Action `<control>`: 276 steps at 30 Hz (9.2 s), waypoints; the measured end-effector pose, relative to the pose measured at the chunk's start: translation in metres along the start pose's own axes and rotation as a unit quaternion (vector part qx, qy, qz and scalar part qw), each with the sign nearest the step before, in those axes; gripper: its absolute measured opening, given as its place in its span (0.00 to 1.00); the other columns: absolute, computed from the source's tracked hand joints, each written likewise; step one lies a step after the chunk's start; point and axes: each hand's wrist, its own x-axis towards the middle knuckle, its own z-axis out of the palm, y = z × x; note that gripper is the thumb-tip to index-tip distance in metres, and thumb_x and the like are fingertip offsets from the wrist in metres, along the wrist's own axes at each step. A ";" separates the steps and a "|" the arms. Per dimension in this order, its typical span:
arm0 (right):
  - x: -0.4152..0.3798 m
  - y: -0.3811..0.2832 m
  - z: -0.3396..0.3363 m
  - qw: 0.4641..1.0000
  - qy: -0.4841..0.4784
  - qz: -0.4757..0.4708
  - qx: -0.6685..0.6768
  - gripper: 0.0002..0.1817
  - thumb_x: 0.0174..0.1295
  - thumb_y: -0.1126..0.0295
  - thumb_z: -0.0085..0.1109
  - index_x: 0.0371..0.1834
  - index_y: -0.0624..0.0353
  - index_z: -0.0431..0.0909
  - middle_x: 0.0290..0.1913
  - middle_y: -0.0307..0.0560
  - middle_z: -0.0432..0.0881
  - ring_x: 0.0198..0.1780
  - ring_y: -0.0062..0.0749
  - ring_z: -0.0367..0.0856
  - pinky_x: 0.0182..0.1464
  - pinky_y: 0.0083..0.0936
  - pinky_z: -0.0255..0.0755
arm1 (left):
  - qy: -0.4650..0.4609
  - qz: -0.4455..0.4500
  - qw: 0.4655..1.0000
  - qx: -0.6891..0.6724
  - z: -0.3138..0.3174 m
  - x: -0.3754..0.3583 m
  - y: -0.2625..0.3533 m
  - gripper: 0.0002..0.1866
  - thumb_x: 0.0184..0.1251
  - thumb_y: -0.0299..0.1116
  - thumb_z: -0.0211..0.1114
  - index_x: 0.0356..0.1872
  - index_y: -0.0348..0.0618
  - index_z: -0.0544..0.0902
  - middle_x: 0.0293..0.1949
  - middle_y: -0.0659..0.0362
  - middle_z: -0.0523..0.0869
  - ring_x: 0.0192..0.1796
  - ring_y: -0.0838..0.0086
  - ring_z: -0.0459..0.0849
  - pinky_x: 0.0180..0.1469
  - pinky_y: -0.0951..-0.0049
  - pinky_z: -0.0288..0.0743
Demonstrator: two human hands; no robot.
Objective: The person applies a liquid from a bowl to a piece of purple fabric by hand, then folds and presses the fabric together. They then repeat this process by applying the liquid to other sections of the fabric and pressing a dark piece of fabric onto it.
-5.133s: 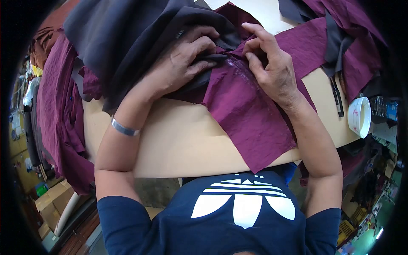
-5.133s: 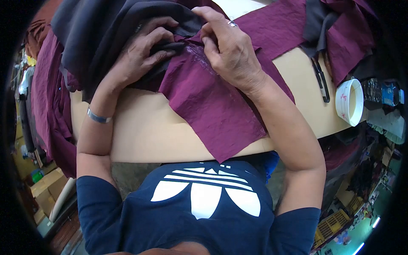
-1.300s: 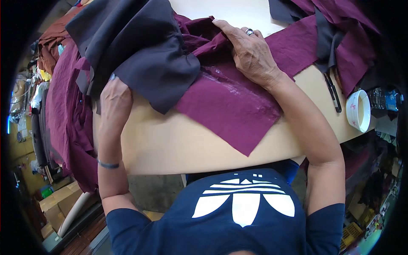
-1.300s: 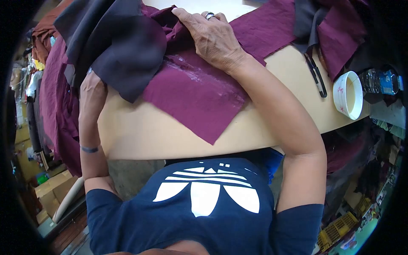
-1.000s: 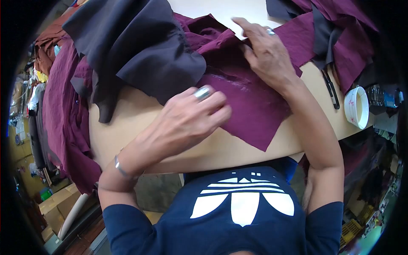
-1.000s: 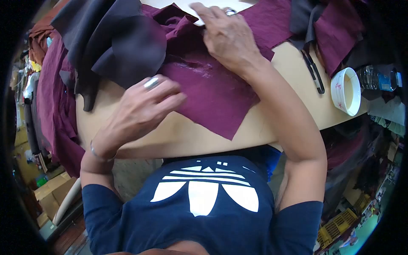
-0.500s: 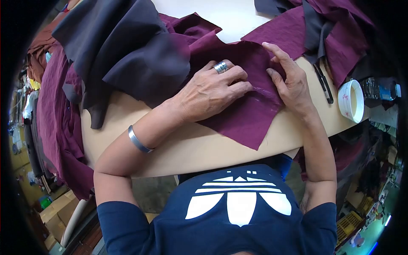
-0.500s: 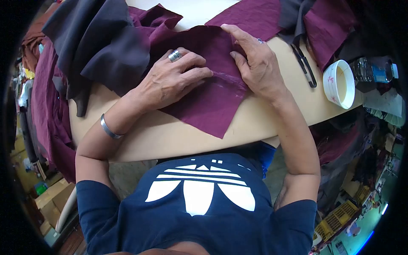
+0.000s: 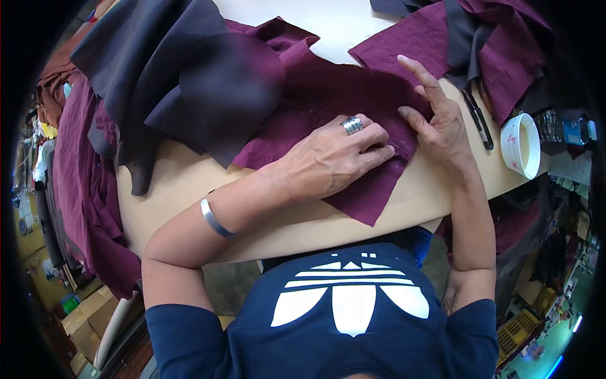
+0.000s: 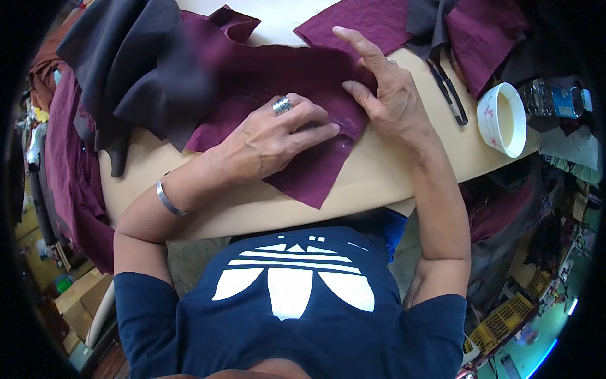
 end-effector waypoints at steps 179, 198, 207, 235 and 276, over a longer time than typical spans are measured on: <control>0.028 -0.021 0.007 0.935 -0.192 -0.040 -0.296 0.58 0.37 0.56 0.75 0.73 0.42 0.48 0.59 0.49 0.70 0.62 0.46 0.67 0.64 0.45 0.58 | -0.005 -0.174 0.960 0.220 -0.021 -0.029 0.015 0.27 0.43 0.23 0.64 0.52 0.51 0.79 0.46 0.63 0.77 0.54 0.69 0.76 0.67 0.53 0.58; 0.081 -0.033 0.048 0.979 -0.198 0.032 -0.044 0.43 0.53 0.84 0.56 0.72 0.40 0.55 0.26 0.41 0.75 0.31 0.27 0.72 0.43 0.26 0.70 | 0.055 -0.186 0.947 0.257 -0.032 -0.040 0.002 0.16 0.53 0.30 0.65 0.45 0.44 0.79 0.47 0.58 0.76 0.49 0.67 0.78 0.58 0.56 0.67; 0.082 -0.001 0.058 0.971 -0.162 0.014 0.177 0.41 0.51 0.91 0.49 0.70 0.45 0.61 0.61 0.31 0.71 0.39 0.14 0.73 0.51 0.16 0.72 | 0.039 -0.191 0.949 0.246 -0.031 -0.041 0.002 0.19 0.50 0.27 0.66 0.48 0.46 0.81 0.45 0.61 0.79 0.51 0.69 0.79 0.63 0.57 0.62; 0.089 -0.015 0.073 0.974 -0.132 0.043 0.179 0.33 0.58 0.86 0.51 0.68 0.49 0.64 0.61 0.37 0.73 0.57 0.20 0.73 0.61 0.19 0.68 | 0.046 -0.205 0.952 0.224 -0.040 -0.052 -0.005 0.25 0.47 0.20 0.64 0.51 0.52 0.81 0.46 0.57 0.77 0.51 0.59 0.79 0.47 0.67 0.79; 0.047 -0.030 0.087 0.962 0.003 -0.273 0.010 0.30 0.47 0.89 0.53 0.57 0.58 0.73 0.47 0.50 0.80 0.43 0.43 0.79 0.47 0.32 0.75 | 0.257 -0.315 0.913 0.020 -0.058 -0.052 -0.020 0.12 0.56 0.16 0.56 0.42 0.36 0.76 0.42 0.51 0.79 0.46 0.59 0.80 0.51 0.67 0.73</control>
